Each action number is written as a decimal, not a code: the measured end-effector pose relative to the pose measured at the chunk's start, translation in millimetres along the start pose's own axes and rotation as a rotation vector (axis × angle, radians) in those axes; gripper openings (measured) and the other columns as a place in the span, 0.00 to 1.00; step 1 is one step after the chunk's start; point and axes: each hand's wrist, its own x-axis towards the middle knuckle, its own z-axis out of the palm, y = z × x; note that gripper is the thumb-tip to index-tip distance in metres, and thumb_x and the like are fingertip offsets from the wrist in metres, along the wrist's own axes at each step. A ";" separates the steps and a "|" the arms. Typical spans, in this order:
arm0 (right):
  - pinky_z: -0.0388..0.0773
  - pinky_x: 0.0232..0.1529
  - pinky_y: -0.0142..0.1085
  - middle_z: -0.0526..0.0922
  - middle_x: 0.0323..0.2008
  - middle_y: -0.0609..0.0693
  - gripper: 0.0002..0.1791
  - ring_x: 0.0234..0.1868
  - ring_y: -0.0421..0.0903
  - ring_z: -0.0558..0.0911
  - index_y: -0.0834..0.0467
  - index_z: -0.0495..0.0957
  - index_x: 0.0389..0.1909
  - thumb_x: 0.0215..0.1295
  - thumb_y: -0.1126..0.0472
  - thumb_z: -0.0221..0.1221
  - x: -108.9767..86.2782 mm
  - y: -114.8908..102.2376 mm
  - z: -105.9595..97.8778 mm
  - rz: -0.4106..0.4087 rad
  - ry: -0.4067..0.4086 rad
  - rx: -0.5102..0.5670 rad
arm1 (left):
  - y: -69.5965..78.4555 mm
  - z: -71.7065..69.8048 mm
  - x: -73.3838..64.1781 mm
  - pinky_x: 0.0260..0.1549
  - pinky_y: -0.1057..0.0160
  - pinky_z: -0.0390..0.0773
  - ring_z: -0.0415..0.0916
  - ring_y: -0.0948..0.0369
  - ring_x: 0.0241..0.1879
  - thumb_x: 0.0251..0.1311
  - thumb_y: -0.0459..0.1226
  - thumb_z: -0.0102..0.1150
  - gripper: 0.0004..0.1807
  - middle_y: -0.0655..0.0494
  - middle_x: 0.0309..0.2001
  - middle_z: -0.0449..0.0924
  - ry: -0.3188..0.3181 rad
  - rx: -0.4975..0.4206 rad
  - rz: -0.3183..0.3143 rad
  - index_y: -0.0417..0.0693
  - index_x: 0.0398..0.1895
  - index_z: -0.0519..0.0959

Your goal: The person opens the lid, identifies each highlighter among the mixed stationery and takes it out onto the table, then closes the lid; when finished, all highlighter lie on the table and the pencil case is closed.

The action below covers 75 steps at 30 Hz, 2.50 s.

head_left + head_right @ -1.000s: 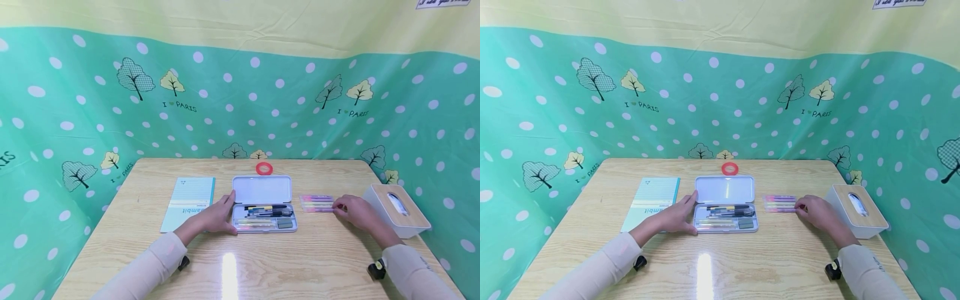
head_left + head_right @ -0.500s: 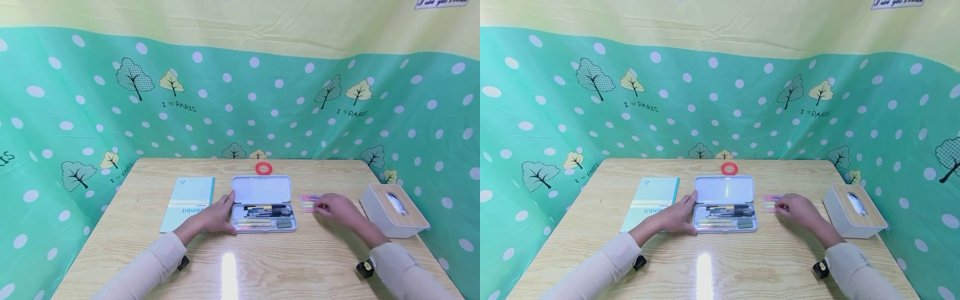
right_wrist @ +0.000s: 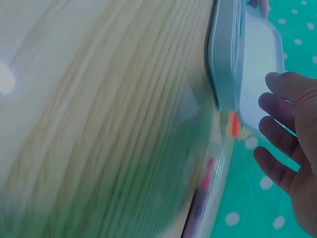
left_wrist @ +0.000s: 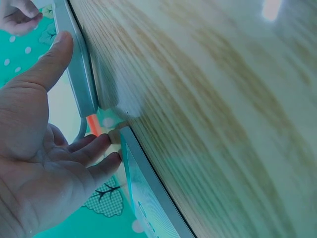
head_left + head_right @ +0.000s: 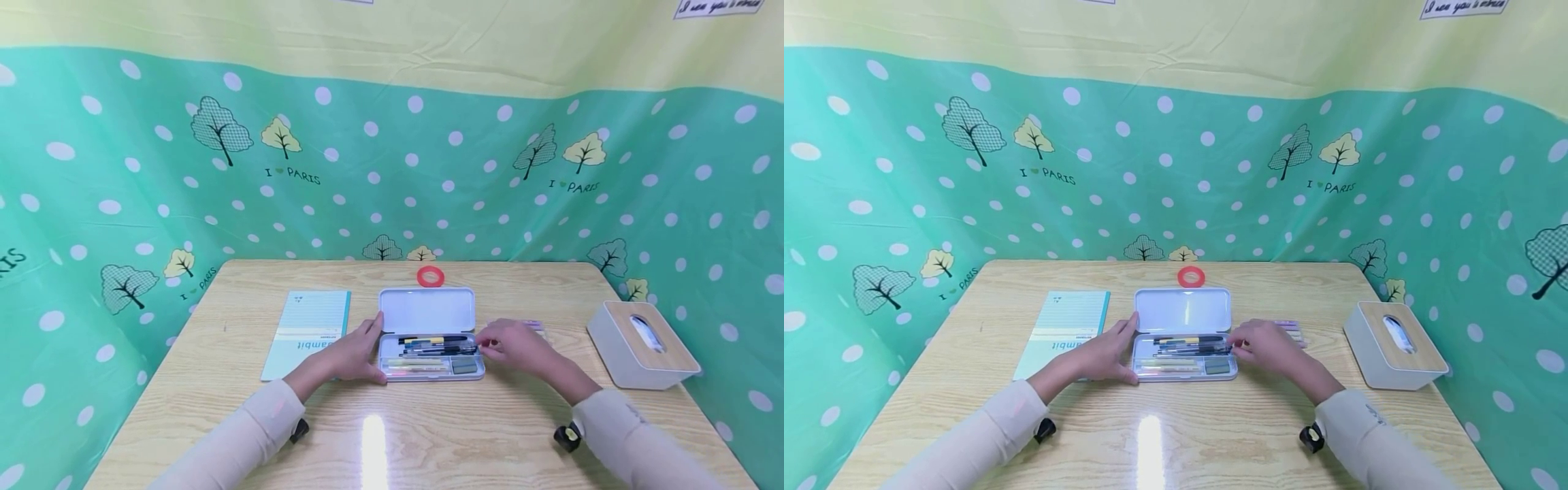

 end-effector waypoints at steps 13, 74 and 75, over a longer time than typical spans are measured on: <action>0.85 0.50 0.40 0.89 0.43 0.41 0.08 0.47 0.41 0.85 0.46 0.88 0.45 0.67 0.55 0.66 17.8 -31.1 14.3 -0.027 -0.118 0.034 | 1.6 -0.5 -0.3 0.77 0.50 0.62 0.54 0.44 0.79 0.49 0.62 0.74 0.74 0.39 0.81 0.47 -0.003 0.004 -0.015 0.43 0.83 0.32; 0.77 0.35 0.28 0.89 0.34 0.39 0.08 0.36 0.36 0.77 0.48 0.91 0.41 0.61 0.59 0.69 30.0 -41.6 19.5 -0.167 -0.066 0.017 | -2.1 1.5 1.3 0.76 0.50 0.62 0.55 0.44 0.78 0.48 0.63 0.74 0.74 0.38 0.81 0.47 0.003 0.014 -0.004 0.43 0.83 0.32; 0.77 0.35 0.28 0.89 0.34 0.39 0.08 0.36 0.36 0.78 0.48 0.91 0.40 0.60 0.60 0.69 29.0 -40.0 19.4 -0.176 -0.053 0.020 | -2.3 1.5 1.2 0.76 0.50 0.62 0.55 0.44 0.78 0.48 0.63 0.74 0.74 0.38 0.81 0.47 0.002 0.014 -0.004 0.43 0.83 0.32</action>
